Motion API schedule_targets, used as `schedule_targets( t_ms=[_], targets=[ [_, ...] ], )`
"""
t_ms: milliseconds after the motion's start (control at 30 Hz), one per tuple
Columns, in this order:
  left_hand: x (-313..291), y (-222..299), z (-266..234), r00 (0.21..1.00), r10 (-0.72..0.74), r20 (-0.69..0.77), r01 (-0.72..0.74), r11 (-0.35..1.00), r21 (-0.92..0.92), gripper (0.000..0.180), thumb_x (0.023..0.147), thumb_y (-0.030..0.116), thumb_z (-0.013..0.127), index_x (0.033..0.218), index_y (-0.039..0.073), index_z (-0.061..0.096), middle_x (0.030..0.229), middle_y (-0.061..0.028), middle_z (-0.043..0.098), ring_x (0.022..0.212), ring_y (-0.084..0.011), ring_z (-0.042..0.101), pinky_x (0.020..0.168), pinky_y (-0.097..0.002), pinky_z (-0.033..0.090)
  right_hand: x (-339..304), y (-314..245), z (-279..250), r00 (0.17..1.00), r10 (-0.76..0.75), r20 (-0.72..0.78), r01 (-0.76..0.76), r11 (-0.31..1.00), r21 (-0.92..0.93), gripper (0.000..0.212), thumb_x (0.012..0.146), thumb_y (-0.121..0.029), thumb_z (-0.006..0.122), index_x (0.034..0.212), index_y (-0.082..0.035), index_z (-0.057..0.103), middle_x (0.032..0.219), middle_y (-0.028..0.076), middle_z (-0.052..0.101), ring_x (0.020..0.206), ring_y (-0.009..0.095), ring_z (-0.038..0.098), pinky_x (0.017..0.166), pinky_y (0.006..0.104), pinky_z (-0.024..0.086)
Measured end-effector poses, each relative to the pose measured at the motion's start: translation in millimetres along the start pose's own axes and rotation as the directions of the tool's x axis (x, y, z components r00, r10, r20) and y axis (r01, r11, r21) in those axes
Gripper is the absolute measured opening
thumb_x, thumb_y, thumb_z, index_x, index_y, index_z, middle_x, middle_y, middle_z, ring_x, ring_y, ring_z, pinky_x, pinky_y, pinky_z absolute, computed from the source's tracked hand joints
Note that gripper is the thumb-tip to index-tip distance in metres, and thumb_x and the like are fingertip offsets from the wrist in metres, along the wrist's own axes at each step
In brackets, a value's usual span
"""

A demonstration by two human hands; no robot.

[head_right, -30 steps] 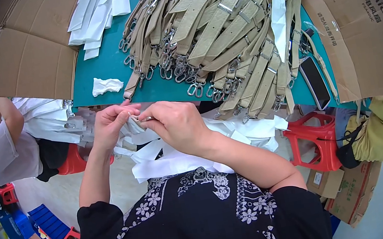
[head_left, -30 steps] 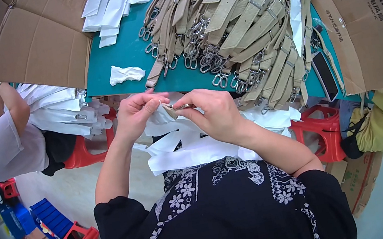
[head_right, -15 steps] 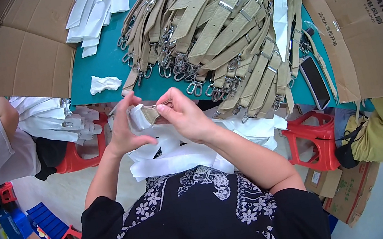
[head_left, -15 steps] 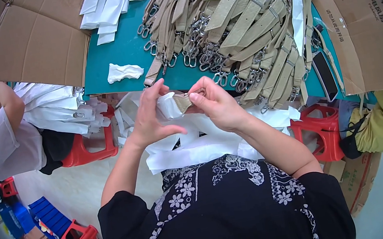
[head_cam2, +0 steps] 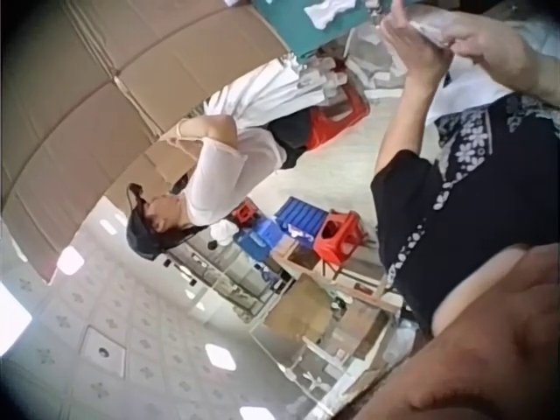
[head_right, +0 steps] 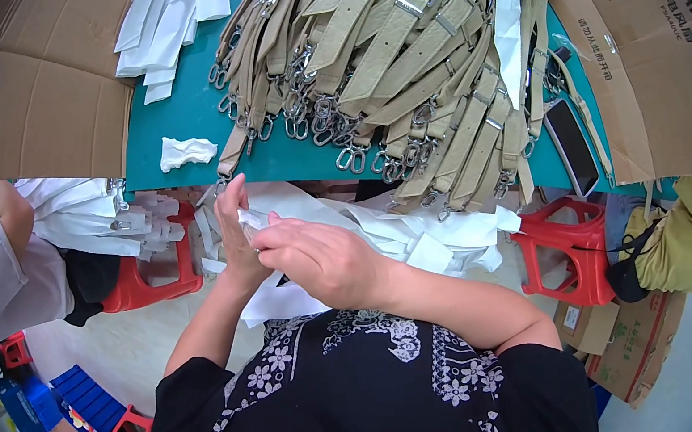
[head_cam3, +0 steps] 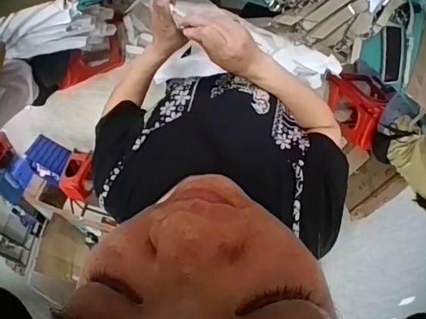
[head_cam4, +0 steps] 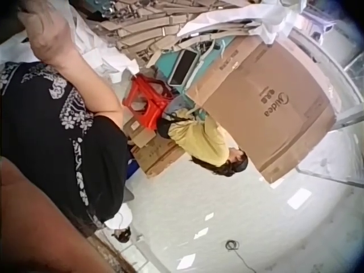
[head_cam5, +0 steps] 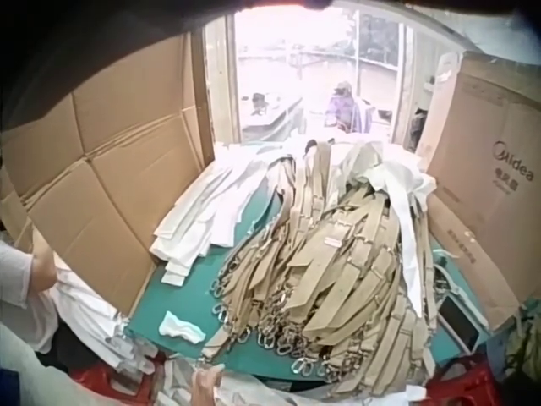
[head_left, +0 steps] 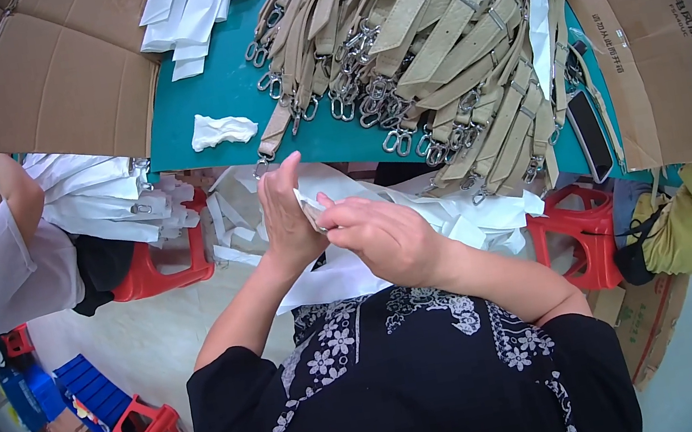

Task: The person is wrapping individual webbing belts in white tissue paper and organizing them on a workbench.

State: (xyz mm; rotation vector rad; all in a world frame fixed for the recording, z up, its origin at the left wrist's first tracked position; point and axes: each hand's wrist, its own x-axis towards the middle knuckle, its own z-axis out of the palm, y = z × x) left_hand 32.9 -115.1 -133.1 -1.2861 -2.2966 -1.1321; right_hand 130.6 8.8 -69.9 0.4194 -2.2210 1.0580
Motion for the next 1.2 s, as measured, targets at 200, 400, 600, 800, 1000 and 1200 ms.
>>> schedule_targets(
  t_ms=[200, 400, 600, 800, 1000, 1200],
  targets=[
    [0.0, -3.3, 8.2, 0.995, 0.002, -0.099, -0.008, 0.998, -0.061, 0.054, 0.065, 0.008, 0.063, 0.112, 0.002, 0.037, 0.094, -0.0149, 0.046, 0.079, -0.0302, 0.046, 0.07, -0.0412, 0.035, -2.6, 1.3, -1.4, 1.0, -0.005, 0.016, 0.005, 1.0, -0.004, 0.024, 0.071, 0.005, 0.063, 0.09, -0.001, 0.05, 0.094, 0.015, 0.061, 0.078, 0.027, 0.063, 0.068, 0.0327, 0.054],
    [0.5, -1.7, 13.6, 0.993, 0.09, -0.079, -0.096, 0.993, -0.074, 0.051, 0.065, 0.007, 0.066, 0.107, 0.004, 0.037, 0.088, -0.0137, 0.045, 0.075, -0.0301, 0.045, 0.068, -0.0399, 0.034, -11.6, 15.3, 2.7, 0.881, 0.471, 0.031, -0.468, 0.862, 0.194, 0.014, 0.084, -0.003, 0.056, 0.095, 0.0, 0.046, 0.105, 0.017, 0.061, 0.084, 0.024, 0.064, 0.071, 0.0299, 0.051],
    [-3.4, -1.3, 18.6, 0.996, 0.082, 0.027, -0.08, 0.994, -0.077, 0.067, 0.063, 0.008, 0.068, 0.12, 0.002, 0.034, 0.092, -0.0127, 0.047, 0.079, -0.0294, 0.047, 0.069, -0.0398, 0.035, -18.7, 20.1, 10.4, 0.734, 0.648, 0.202, -0.678, 0.683, 0.273, 0.012, 0.09, -0.005, 0.048, 0.099, 0.001, 0.043, 0.1, 0.016, 0.061, 0.081, 0.015, 0.061, 0.07, 0.0278, 0.049],
    [-5.3, -6.6, 6.0, 0.988, 0.112, 0.108, -0.094, 0.983, -0.16, 0.086, 0.057, 0.01, 0.073, 0.129, 0.0, 0.028, 0.096, -0.0136, 0.048, 0.086, -0.0317, 0.048, 0.077, -0.0419, 0.037, -25.9, 21.7, 7.7, 0.619, 0.749, 0.235, -0.739, 0.455, 0.496, 0.01, 0.09, -0.003, 0.048, 0.099, 0.0, 0.044, 0.102, 0.012, 0.057, 0.091, 0.014, 0.056, 0.079, 0.0258, 0.045],
    [-57.5, -99.9, -13.1, 0.938, -0.059, 0.341, 0.074, 0.997, -0.031, 0.084, 0.052, 0.005, 0.073, 0.127, 0.002, 0.033, 0.104, -0.0148, 0.051, 0.096, -0.0343, 0.049, 0.086, -0.0427, 0.038, -23.5, 6.2, -44.7, 0.712, 0.701, 0.024, -0.552, 0.539, 0.637, 0.012, 0.089, -0.002, 0.046, 0.101, -0.001, 0.044, 0.105, 0.013, 0.054, 0.095, 0.015, 0.054, 0.084, 0.0286, 0.044],
    [-69.3, -133.1, -56.1, 0.942, -0.058, 0.33, 0.023, 0.994, 0.11, 0.077, 0.053, 0.006, 0.071, 0.123, 0.004, 0.038, 0.113, -0.0143, 0.051, 0.11, -0.0323, 0.045, 0.098, -0.0475, 0.031, -69.3, -6.8, -151.4, 0.534, 0.844, 0.05, -0.466, 0.244, 0.85, 0.015, 0.092, -0.012, 0.044, 0.103, -0.003, 0.043, 0.117, 0.022, 0.053, 0.111, 0.035, 0.052, 0.093, 0.0417, 0.044]
  ],
)
